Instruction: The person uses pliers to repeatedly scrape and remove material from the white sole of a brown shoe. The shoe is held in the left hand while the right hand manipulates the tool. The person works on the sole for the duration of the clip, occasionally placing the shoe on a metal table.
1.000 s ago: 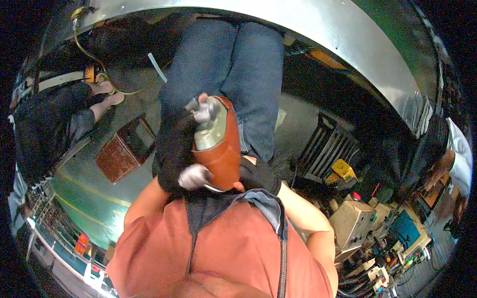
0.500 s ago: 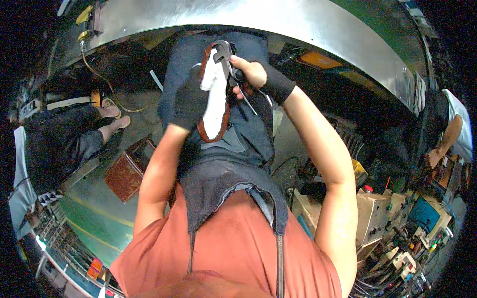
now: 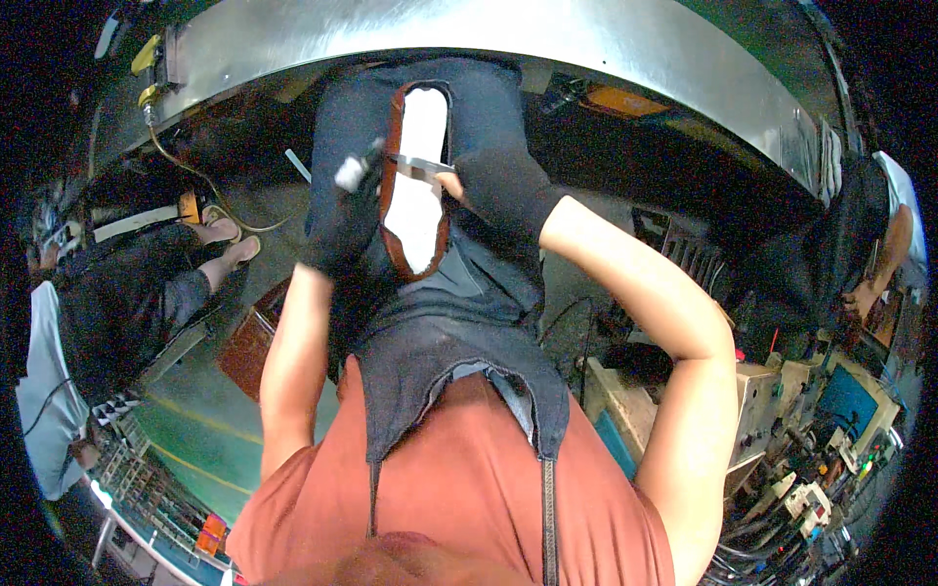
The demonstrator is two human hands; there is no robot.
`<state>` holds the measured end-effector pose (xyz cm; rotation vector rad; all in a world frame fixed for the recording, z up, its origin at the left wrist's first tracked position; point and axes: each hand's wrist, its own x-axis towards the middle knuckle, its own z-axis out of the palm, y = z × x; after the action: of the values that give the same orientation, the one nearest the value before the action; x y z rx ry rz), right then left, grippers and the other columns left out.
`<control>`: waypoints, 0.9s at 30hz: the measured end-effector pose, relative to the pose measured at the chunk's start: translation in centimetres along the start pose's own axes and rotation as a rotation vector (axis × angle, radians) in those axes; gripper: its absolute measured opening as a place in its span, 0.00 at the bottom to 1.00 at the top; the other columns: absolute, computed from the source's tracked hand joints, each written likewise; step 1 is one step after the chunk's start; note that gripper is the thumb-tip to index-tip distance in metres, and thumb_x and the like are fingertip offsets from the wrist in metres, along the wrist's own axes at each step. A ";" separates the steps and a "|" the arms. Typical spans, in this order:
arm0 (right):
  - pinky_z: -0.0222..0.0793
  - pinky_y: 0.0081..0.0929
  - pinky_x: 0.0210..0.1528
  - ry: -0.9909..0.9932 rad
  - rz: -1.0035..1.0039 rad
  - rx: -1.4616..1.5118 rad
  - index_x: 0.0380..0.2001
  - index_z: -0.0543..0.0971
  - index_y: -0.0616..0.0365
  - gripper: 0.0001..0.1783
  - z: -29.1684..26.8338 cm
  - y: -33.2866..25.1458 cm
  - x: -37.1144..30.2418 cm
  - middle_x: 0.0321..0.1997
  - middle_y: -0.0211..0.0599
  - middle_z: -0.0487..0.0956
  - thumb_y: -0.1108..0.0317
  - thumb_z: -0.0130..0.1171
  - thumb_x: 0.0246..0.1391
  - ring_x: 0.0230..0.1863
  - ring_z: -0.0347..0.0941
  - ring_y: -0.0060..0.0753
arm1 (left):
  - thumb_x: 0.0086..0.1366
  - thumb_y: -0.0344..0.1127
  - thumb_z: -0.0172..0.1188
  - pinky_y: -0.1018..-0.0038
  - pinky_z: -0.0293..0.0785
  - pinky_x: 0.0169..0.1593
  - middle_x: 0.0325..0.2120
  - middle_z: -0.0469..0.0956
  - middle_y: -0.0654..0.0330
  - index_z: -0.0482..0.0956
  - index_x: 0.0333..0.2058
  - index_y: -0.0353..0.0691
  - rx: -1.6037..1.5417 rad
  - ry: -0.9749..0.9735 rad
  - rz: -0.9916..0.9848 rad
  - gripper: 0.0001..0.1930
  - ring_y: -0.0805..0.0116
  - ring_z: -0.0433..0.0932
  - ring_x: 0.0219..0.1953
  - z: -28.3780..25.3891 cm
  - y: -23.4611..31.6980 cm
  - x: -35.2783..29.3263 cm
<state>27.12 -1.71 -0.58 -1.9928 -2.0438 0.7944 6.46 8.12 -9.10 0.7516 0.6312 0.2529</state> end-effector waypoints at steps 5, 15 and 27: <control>0.72 0.28 0.27 -0.525 0.404 0.614 0.24 0.76 0.65 0.36 -3.7 2.2 -0.1 0.17 0.38 0.75 0.40 0.36 0.60 0.23 0.77 0.30 | 0.64 0.35 0.46 0.60 0.66 0.52 0.49 0.67 0.37 0.57 0.56 0.33 1.289 0.424 0.619 0.23 0.42 0.69 0.50 1.1 -2.6 4.9; 0.66 0.31 0.29 0.082 -0.113 0.459 0.31 0.74 0.65 0.21 0.8 -0.4 -1.8 0.19 0.47 0.71 0.55 0.44 0.61 0.22 0.68 0.39 | 0.63 0.38 0.51 0.65 0.65 0.55 0.50 0.68 0.46 0.56 0.58 0.34 0.851 0.228 0.500 0.27 0.55 0.68 0.52 2.7 -1.7 0.7; 0.65 0.26 0.25 -0.253 0.358 0.534 0.24 0.75 0.64 0.28 -0.5 -2.9 -5.1 0.18 0.39 0.73 0.49 0.42 0.62 0.19 0.71 0.29 | 0.62 0.42 0.53 0.65 0.71 0.42 0.35 0.76 0.42 0.68 0.47 0.32 0.654 0.453 0.316 0.20 0.48 0.77 0.38 0.6 -10.1 -2.3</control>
<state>25.30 -6.38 2.42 -2.0211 -1.3677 1.5419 4.96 -0.42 -14.87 1.4501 1.0450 0.5279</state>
